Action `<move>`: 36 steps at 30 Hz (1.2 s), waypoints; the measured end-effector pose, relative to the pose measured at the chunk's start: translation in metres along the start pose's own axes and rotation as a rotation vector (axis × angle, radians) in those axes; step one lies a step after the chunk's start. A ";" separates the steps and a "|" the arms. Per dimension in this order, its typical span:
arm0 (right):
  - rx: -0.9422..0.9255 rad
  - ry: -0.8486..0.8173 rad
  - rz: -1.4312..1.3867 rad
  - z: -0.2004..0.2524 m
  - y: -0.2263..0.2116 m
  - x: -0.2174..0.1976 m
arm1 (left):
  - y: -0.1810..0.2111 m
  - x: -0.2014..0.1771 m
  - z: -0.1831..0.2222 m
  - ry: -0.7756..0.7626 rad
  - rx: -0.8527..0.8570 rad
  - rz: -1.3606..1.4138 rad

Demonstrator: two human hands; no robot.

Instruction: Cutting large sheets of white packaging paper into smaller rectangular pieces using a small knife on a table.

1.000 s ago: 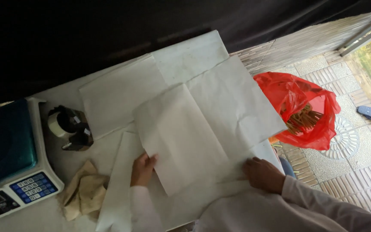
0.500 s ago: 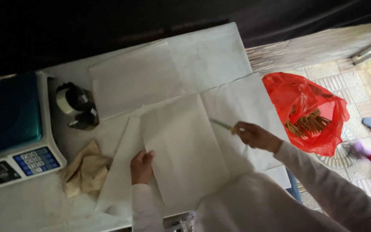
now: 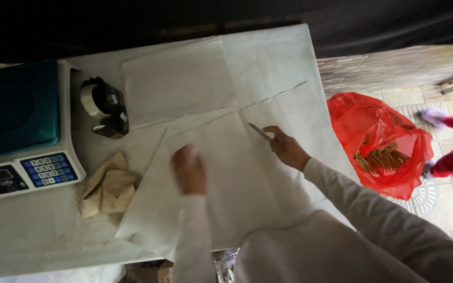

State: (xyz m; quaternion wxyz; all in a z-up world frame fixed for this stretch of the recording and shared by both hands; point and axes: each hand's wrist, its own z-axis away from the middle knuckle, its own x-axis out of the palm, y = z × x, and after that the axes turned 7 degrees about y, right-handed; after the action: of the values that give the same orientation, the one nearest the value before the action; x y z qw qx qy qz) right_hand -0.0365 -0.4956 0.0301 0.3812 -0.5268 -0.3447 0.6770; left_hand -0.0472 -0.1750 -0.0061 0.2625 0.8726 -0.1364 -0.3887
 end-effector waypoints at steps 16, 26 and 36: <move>-0.053 0.005 0.621 -0.049 -0.042 0.038 | 0.072 0.101 -0.041 -0.822 0.298 -0.099; -0.095 0.024 0.703 -0.041 -0.086 0.049 | 0.070 0.105 -0.033 -0.798 0.259 -0.138; -0.263 -0.099 1.349 -0.046 -0.088 0.059 | 0.065 0.115 -0.029 -0.805 0.249 -0.110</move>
State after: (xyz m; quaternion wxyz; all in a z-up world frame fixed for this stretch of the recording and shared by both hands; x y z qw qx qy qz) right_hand 0.0128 -0.3994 0.0700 -0.2069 -0.6366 -0.0376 0.7420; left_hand 0.0482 -0.2692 -0.0229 0.0598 0.6821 -0.2270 -0.6925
